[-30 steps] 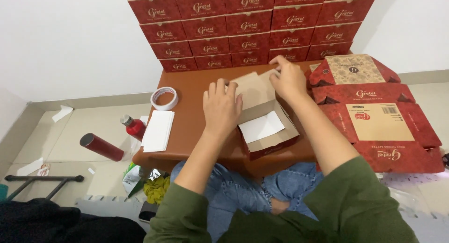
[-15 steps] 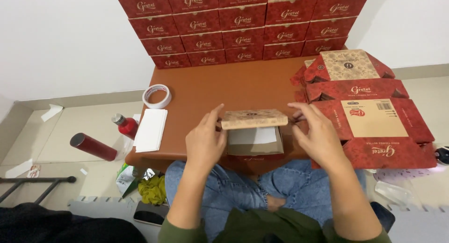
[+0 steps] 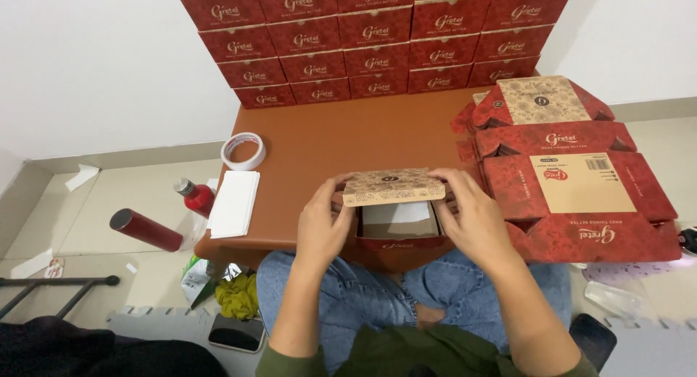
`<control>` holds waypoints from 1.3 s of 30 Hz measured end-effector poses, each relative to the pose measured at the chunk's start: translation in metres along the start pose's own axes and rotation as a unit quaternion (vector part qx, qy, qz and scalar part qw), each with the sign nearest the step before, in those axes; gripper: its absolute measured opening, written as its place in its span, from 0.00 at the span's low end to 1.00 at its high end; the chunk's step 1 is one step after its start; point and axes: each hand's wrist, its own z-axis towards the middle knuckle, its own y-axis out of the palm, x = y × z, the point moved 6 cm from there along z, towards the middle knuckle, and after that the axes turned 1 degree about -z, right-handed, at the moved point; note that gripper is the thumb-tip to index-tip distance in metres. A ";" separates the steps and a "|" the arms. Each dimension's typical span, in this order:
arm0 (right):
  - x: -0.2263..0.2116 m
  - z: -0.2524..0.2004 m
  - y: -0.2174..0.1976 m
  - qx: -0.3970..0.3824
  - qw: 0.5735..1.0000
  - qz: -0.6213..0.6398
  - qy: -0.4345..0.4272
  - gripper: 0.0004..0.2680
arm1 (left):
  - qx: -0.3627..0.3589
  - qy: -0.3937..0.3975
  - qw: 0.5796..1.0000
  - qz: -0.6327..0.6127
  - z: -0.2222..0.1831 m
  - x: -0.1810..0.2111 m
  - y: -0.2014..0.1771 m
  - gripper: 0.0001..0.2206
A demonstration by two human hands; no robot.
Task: Assembling small cardboard boxes by folding pre-scored templates and inserting white paper liners.
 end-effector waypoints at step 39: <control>0.005 -0.009 0.004 -0.071 0.997 0.017 0.004 0.16 | -0.075 -0.046 0.988 -0.128 -0.015 -0.009 0.003 0.25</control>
